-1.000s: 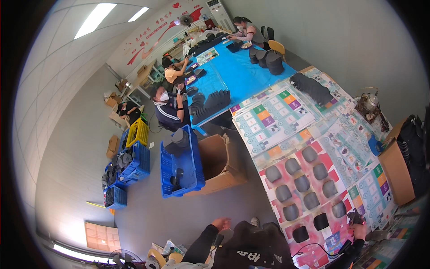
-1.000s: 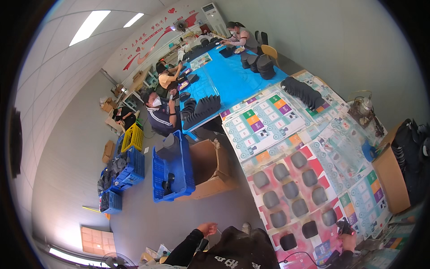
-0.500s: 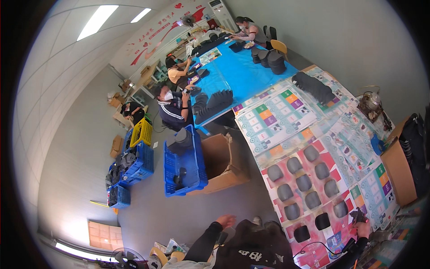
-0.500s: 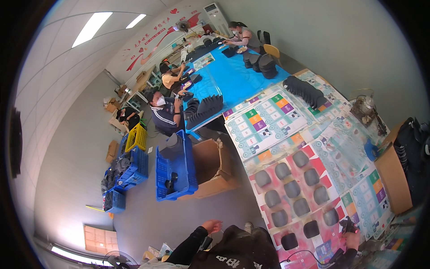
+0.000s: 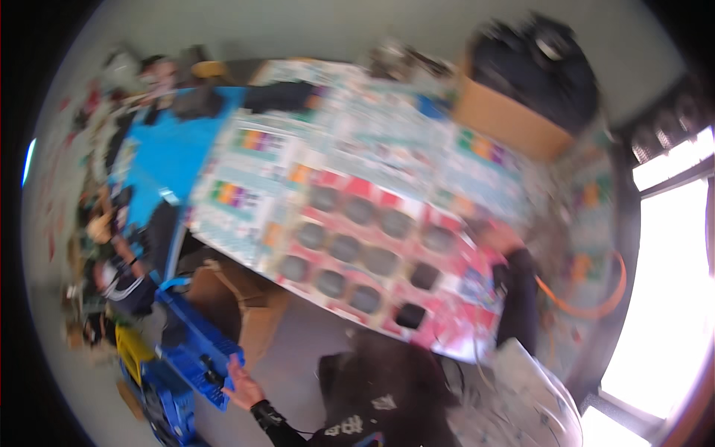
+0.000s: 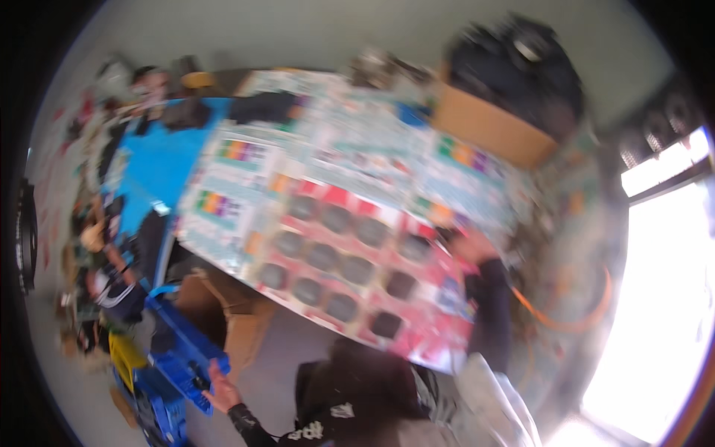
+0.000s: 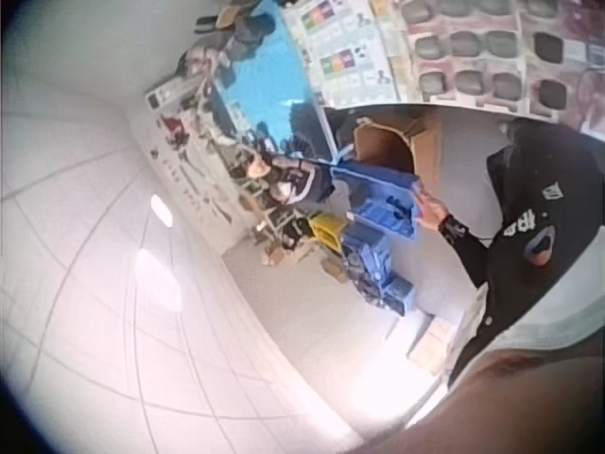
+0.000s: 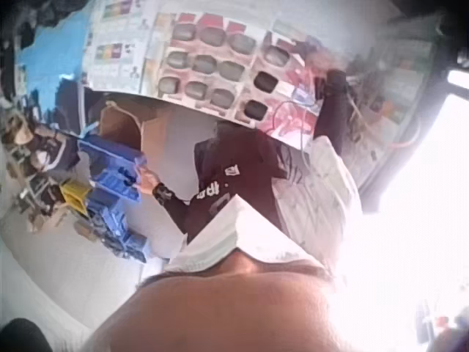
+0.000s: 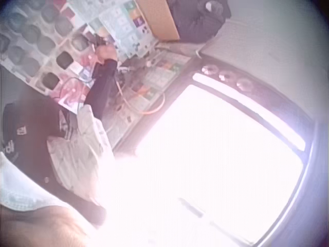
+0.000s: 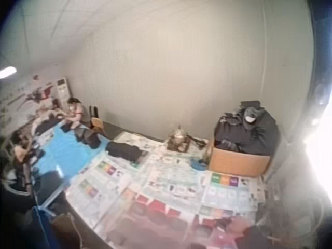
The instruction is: The recorder uses a spray gun to apply a substance to footwear components and then inspects them.
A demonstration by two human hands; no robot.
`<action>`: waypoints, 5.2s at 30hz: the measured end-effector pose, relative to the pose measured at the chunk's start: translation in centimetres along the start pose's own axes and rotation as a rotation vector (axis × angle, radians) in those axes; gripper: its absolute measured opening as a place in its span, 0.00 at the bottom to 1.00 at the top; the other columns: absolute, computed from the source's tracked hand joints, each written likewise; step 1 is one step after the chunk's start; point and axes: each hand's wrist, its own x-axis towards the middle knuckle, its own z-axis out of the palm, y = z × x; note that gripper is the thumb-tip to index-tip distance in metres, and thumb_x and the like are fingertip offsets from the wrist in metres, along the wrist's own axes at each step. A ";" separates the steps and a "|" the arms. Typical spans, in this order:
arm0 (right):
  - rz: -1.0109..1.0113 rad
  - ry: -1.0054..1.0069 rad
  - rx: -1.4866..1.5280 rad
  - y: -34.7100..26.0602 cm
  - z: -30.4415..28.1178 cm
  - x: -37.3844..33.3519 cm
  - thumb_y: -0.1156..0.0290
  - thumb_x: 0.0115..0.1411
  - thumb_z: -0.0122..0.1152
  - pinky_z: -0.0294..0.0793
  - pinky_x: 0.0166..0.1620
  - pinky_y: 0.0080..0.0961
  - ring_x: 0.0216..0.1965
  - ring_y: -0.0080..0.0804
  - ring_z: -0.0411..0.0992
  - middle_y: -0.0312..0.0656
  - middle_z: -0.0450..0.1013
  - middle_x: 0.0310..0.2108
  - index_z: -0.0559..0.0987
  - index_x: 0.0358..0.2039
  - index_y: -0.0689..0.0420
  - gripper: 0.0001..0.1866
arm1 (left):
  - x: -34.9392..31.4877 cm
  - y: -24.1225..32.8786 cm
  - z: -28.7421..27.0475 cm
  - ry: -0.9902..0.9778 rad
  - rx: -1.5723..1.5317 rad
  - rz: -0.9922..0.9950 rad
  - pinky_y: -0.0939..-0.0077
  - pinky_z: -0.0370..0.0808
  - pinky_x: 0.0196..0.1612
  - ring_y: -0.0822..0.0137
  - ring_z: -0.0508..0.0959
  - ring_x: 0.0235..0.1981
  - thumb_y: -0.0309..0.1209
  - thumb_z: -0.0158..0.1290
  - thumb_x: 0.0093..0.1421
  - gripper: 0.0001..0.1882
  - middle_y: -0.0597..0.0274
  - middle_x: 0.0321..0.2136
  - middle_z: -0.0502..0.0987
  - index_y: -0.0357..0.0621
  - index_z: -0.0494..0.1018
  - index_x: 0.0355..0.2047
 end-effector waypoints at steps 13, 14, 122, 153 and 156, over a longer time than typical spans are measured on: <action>0.402 -0.173 0.460 -5.3 -7.7 0.8 0.70 0.40 0.66 0.77 0.41 0.39 0.35 0.49 0.80 0.54 0.81 0.31 0.85 0.35 0.61 0.18 | 1.9 -12.9 18.4 -0.233 2.183 1.093 0.64 0.69 0.59 0.52 0.70 0.61 0.27 0.42 0.71 0.27 0.52 0.73 0.55 0.43 0.60 0.71; 0.379 -0.178 0.457 -5.0 -7.3 1.3 0.70 0.40 0.65 0.77 0.41 0.39 0.35 0.50 0.80 0.54 0.81 0.31 0.84 0.34 0.61 0.18 | 2.1 -13.1 18.4 -0.330 2.183 0.945 0.65 0.70 0.59 0.53 0.71 0.60 0.25 0.43 0.71 0.26 0.51 0.71 0.59 0.41 0.62 0.69; 0.576 -0.092 0.774 -7.2 -3.6 -4.6 0.72 0.39 0.70 0.73 0.29 0.28 0.24 0.31 0.76 0.42 0.80 0.25 0.85 0.30 0.61 0.14 | -5.7 -6.5 -18.6 -0.223 1.895 -0.763 0.77 0.75 0.30 0.71 0.79 0.32 0.37 0.48 0.71 0.16 0.64 0.39 0.81 0.43 0.75 0.54; 0.157 0.383 0.968 -26.5 10.7 -23.7 0.82 0.41 0.54 0.73 0.35 0.26 0.28 0.33 0.76 0.40 0.78 0.25 0.79 0.36 0.64 0.18 | -9.8 22.6 10.9 -0.409 1.267 0.462 0.51 0.45 0.73 0.54 0.70 0.65 0.67 0.18 0.70 0.49 0.50 0.47 0.83 0.36 0.68 0.64; 0.233 0.399 0.960 -24.9 12.4 -23.9 0.82 0.41 0.54 0.73 0.34 0.26 0.26 0.33 0.76 0.40 0.78 0.25 0.78 0.35 0.64 0.17 | -7.7 22.4 3.4 -0.190 1.568 0.253 0.66 0.66 0.63 0.61 0.79 0.54 0.56 0.37 0.73 0.35 0.55 0.44 0.84 0.33 0.72 0.56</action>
